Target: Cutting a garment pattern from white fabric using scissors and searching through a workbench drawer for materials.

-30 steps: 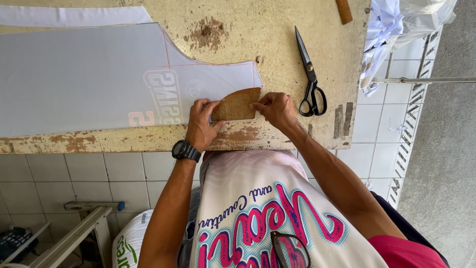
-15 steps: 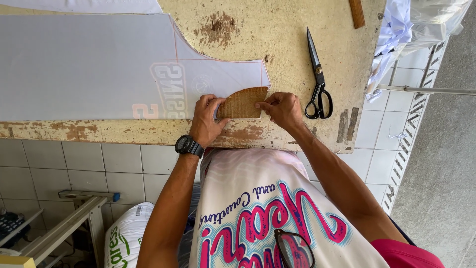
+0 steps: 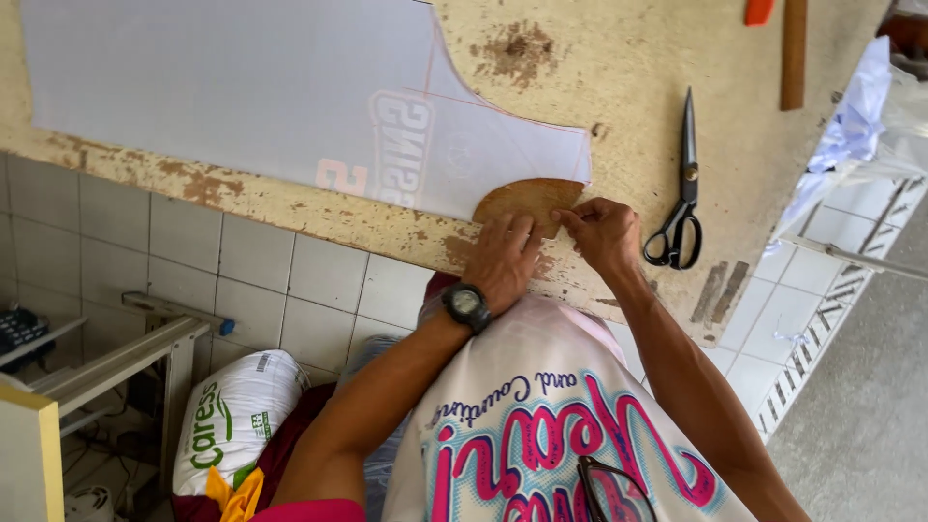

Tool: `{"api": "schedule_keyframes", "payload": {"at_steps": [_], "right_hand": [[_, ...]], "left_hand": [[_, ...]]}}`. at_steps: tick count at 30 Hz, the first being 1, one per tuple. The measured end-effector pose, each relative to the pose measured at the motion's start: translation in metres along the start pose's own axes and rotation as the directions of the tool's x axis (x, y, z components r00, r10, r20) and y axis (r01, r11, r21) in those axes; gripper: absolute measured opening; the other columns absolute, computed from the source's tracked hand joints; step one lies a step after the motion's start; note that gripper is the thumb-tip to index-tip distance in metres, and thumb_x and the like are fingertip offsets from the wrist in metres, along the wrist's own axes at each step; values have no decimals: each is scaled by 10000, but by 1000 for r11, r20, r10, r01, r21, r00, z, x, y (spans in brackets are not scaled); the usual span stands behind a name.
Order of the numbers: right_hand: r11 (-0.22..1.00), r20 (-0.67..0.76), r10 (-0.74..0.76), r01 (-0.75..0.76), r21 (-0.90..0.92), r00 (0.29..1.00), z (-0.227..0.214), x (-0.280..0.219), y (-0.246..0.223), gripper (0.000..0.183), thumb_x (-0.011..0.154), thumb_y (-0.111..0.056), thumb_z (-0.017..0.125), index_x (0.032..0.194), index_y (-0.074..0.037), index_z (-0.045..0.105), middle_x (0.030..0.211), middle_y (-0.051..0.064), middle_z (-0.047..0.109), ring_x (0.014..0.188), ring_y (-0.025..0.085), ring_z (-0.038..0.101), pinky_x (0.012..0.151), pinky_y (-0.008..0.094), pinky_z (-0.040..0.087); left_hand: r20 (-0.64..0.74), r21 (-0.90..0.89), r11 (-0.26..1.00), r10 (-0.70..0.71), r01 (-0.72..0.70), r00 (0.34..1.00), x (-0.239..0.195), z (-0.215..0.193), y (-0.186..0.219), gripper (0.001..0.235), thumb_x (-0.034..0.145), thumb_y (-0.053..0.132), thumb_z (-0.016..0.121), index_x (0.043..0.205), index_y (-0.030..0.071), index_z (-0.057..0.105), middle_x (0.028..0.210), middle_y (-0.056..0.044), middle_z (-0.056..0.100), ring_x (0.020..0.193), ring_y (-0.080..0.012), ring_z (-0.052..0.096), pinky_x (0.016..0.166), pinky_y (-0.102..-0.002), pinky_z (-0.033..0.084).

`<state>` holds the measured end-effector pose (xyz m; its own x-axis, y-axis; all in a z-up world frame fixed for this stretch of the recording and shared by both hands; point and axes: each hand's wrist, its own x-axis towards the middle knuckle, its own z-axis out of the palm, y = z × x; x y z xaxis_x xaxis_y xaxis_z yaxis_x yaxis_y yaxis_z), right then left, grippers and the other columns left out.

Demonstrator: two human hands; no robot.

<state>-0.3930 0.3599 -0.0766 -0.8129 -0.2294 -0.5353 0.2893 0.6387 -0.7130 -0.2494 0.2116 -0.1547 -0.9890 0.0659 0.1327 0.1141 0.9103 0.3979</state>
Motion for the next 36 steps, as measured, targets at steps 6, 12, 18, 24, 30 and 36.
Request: {"api": "schedule_keyframes", "payload": {"at_steps": [6,12,18,24,30,36], "right_hand": [[999,1,21,-21,31,1000,-1,-3,0,272,877,-207,963,925,4,798,649,112,730,456,146,674,396,258,590],[999,-21,2,-2,41,1000,1,-1,-2,265,872,-191,966,909,9,797,642,113,730,448,144,672,380,255,589],[1000,-28,19,-19,20,999,5,2,2,264,869,-217,955,951,-4,822,682,124,754,473,154,690,409,259,601],[1000,-71,13,-13,4,997,6,11,18,288,829,-245,961,955,-18,836,678,115,759,470,165,698,423,296,603],[1000,-42,1,0,14,999,6,13,23,258,833,-249,954,923,-36,839,615,84,745,455,170,703,454,309,584],[999,-6,-4,4,36,1000,0,10,16,189,858,-216,919,895,-50,836,580,62,730,439,151,691,479,283,568]], "left_hand": [[81,103,994,-37,28,996,-1,-12,19,505,1027,213,671,1488,25,583,1422,-215,505,1361,-456,537,1150,-622,419],[138,139,990,-52,33,989,-1,-13,17,507,1065,202,600,1536,24,537,1450,-211,505,1425,-455,496,1177,-620,376],[140,111,993,-61,46,988,1,-31,14,517,1051,237,605,1533,55,559,1448,-177,517,1425,-459,481,1166,-685,346],[91,67,995,-80,74,993,16,-45,22,517,1035,263,605,1524,98,581,1501,-212,503,1479,-560,435,1112,-691,384],[109,153,982,-126,108,986,13,-38,25,580,1059,331,562,1607,146,510,1574,-204,462,1522,-546,401,1133,-670,386],[97,200,972,-143,122,985,13,-36,26,566,1045,340,569,1583,166,535,1588,-180,467,1539,-522,404,1156,-654,383]]}}
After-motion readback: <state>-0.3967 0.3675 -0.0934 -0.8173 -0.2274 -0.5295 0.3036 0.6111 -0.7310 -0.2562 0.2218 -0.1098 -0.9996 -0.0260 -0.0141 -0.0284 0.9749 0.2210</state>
